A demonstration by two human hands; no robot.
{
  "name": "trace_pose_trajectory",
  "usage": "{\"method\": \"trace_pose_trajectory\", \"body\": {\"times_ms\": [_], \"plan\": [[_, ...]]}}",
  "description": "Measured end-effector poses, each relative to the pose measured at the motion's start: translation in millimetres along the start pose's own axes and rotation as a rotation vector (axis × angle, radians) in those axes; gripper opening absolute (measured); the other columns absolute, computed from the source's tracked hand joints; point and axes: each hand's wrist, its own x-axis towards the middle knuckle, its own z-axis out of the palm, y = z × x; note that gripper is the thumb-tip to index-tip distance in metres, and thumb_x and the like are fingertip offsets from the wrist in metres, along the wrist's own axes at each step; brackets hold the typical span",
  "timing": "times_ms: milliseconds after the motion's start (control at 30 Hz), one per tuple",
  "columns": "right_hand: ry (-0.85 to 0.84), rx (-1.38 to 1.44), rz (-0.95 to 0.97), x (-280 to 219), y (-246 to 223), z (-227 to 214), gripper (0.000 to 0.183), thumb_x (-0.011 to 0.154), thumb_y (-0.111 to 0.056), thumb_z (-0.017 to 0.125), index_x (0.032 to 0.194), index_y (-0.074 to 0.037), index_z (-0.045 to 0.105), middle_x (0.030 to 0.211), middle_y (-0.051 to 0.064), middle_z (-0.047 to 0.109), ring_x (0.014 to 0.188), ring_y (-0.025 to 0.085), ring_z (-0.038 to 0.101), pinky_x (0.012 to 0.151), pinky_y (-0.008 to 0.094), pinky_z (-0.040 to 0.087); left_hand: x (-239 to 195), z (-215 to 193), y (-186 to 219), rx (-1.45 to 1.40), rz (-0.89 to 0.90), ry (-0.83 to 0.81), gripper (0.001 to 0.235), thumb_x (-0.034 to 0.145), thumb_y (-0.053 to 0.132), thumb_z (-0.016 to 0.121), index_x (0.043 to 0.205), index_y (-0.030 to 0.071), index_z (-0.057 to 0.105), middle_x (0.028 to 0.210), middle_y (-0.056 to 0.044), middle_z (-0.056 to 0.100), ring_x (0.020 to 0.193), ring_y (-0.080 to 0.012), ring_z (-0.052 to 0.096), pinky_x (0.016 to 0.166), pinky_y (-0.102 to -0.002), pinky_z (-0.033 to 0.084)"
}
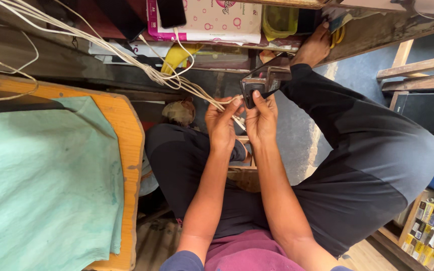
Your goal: The person disassembles a smartphone, removes the back cover, and manipulates internal components including the battery and motherboard. They connect a charging cable to test the device, observe the screen booting, and then place the phone on the workbench.
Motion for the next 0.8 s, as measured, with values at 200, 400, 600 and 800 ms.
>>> {"method": "trace_pose_trajectory", "body": {"times_ms": [200,400,600,800], "plan": [[-0.015,0.018,-0.017,-1,2,-4,0.033,0.103,0.002,0.060,0.134,0.002,0.051,0.122,0.016,0.066,0.106,0.024,0.070,0.093,0.037,0.059,-1,2,2,0.002,-0.003,-0.004,0.017,0.089,-0.005,0.076,0.101,0.003,0.066,0.101,-0.016,0.076,0.094,-0.0218,0.074,0.081,-0.033,0.061],[0.009,0.023,-0.011,0,3,-6,0.032,0.101,0.004,0.061,0.132,0.002,0.051,0.122,0.014,0.067,0.110,0.022,0.069,0.098,0.036,0.059,-2,1,4,-0.003,0.004,-0.020,0.017,0.090,-0.005,0.076,0.101,0.002,0.066,0.101,-0.016,0.076,0.095,-0.0221,0.074,0.081,-0.033,0.061],[-0.003,0.027,0.013,2,3,-10,0.028,0.103,0.003,0.060,0.131,0.002,0.054,0.121,0.014,0.067,0.108,0.022,0.069,0.097,0.035,0.059,-2,3,6,0.001,-0.015,-0.013,0.018,0.090,-0.006,0.075,0.101,0.004,0.066,0.101,-0.016,0.076,0.094,-0.0221,0.074,0.080,-0.033,0.061],[-0.031,0.107,0.093,2,2,-17,0.023,0.107,0.000,0.059,0.129,0.005,0.056,0.119,0.016,0.067,0.107,0.025,0.069,0.097,0.036,0.057,-5,2,9,-0.004,-0.016,-0.050,0.017,0.091,-0.005,0.075,0.103,0.004,0.067,0.106,-0.017,0.075,0.097,-0.0228,0.074,0.082,-0.034,0.060]]}}
